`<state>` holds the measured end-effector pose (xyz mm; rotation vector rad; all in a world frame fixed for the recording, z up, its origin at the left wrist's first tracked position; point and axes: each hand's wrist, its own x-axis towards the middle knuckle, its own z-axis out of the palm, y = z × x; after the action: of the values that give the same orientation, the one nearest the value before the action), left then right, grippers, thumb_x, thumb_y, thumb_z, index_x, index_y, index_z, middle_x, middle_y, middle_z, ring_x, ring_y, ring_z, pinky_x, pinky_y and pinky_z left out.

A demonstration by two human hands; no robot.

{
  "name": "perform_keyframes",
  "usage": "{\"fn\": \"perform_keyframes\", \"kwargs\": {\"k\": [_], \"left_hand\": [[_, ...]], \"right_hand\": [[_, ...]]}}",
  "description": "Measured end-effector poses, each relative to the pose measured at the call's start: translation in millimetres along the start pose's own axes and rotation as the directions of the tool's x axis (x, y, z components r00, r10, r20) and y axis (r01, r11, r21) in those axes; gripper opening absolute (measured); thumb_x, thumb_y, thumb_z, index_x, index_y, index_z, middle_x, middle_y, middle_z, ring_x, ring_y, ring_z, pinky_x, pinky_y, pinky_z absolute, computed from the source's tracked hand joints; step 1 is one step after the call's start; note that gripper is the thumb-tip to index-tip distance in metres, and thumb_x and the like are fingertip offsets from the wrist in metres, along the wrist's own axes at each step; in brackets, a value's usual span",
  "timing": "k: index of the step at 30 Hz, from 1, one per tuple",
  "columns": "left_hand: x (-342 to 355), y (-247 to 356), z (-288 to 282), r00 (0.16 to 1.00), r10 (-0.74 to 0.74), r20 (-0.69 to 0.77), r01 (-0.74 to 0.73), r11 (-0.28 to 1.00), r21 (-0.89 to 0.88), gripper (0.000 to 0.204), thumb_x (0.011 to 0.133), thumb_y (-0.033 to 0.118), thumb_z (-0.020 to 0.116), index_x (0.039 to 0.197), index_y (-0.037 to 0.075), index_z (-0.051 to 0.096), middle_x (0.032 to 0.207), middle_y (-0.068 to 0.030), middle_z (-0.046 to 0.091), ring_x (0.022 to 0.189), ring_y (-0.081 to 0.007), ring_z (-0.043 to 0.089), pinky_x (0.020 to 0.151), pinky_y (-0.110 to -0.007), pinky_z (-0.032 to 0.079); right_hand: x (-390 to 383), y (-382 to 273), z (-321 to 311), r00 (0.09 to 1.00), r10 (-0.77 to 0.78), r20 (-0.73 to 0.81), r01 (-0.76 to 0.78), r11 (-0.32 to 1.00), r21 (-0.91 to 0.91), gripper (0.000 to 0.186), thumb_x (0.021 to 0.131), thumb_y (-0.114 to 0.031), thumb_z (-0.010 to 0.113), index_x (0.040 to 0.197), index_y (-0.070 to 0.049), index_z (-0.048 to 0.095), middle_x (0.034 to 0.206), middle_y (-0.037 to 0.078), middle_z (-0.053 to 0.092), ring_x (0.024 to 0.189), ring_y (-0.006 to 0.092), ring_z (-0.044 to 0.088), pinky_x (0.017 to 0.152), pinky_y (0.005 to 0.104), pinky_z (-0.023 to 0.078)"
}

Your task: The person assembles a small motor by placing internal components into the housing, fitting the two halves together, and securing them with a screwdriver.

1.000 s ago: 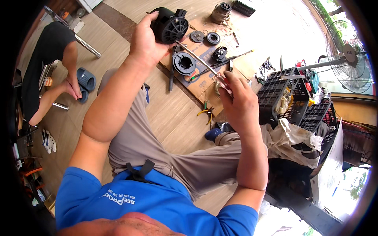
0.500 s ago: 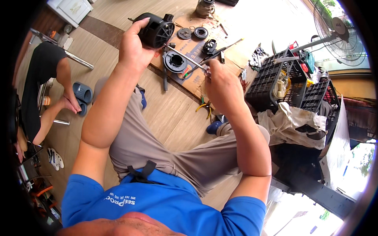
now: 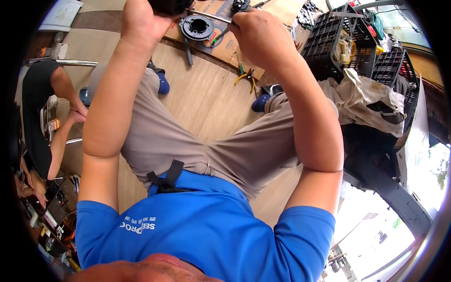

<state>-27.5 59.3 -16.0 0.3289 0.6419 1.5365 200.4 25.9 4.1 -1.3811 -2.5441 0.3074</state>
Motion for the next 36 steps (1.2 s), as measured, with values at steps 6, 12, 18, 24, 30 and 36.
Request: {"fn": "perform_keyframes", "kwargs": {"k": [6,12,18,24,30,36], "left_hand": [[1.0,-6.3,0.0,0.997,-0.075,0.017,0.074,0.997,0.033,0.016,0.092,0.019,0.058,0.093,0.004,0.064,0.088,-0.0121,0.071,0.079,-0.0272,0.07,0.074,-0.042,0.058],[12.2,-28.6,-11.3,0.993,-0.114,-0.039,0.117,0.991,0.071,0.017,0.09,0.021,0.058,0.091,0.006,0.065,0.085,-0.0114,0.071,0.077,-0.0269,0.069,0.069,-0.043,0.057],[-10.7,-67.8,-29.6,0.948,-0.108,-0.298,0.091,0.993,-0.071,0.026,0.091,0.025,0.056,0.107,0.005,0.061,0.104,-0.0148,0.068,0.093,-0.033,0.065,0.078,-0.057,0.052],[-39.2,-119.2,-91.8,0.918,-0.299,-0.26,0.202,0.917,-0.343,0.038,0.092,0.032,0.053,0.12,0.007,0.055,0.116,-0.0186,0.064,0.103,-0.0409,0.061,0.087,-0.067,0.047],[-39.3,-146.2,-104.4,0.857,-0.393,-0.332,0.272,0.894,-0.356,0.047,0.094,0.033,0.048,0.129,0.003,0.054,0.127,-0.0194,0.062,0.117,-0.0397,0.058,0.1,-0.066,0.041],[-27.5,-154.2,-105.6,0.855,-0.407,-0.321,0.299,0.893,-0.337,0.045,0.092,0.034,0.05,0.126,0.004,0.055,0.126,-0.0183,0.062,0.114,-0.0388,0.059,0.097,-0.065,0.043]], "right_hand": [[-0.3,-0.6,-5.2,0.996,0.092,0.012,-0.092,0.996,-0.003,0.026,0.088,-0.026,0.068,0.09,0.0,0.07,0.076,0.02,0.065,0.074,0.0392,0.063,0.071,0.0459,0.049],[1.3,16.5,13.3,0.998,0.05,-0.026,-0.051,0.998,-0.036,0.025,0.084,-0.024,0.07,0.088,0.001,0.068,0.08,0.021,0.066,0.083,0.0404,0.065,0.077,0.0479,0.05],[-3.8,26.7,23.3,0.983,0.018,0.181,-0.014,1.0,-0.02,0.02,0.087,-0.022,0.066,0.093,-0.003,0.072,0.095,0.02,0.071,0.094,0.0369,0.068,0.084,0.0467,0.053],[-26.3,25.1,65.6,0.938,0.071,0.34,-0.036,0.993,-0.109,0.021,0.091,-0.022,0.064,0.091,-0.003,0.073,0.089,0.02,0.072,0.088,0.0363,0.07,0.079,0.0455,0.056],[-47.6,26.3,100.6,0.939,0.109,0.326,-0.064,0.987,-0.148,0.013,0.081,-0.006,0.058,0.085,-0.002,0.069,0.087,0.02,0.071,0.088,0.0364,0.07,0.078,0.0452,0.056],[-52.4,35.2,112.8,0.962,0.115,0.248,-0.079,0.985,-0.153,0.01,0.083,-0.006,0.058,0.087,-0.002,0.066,0.087,0.021,0.07,0.087,0.0378,0.069,0.079,0.0462,0.055]]}}
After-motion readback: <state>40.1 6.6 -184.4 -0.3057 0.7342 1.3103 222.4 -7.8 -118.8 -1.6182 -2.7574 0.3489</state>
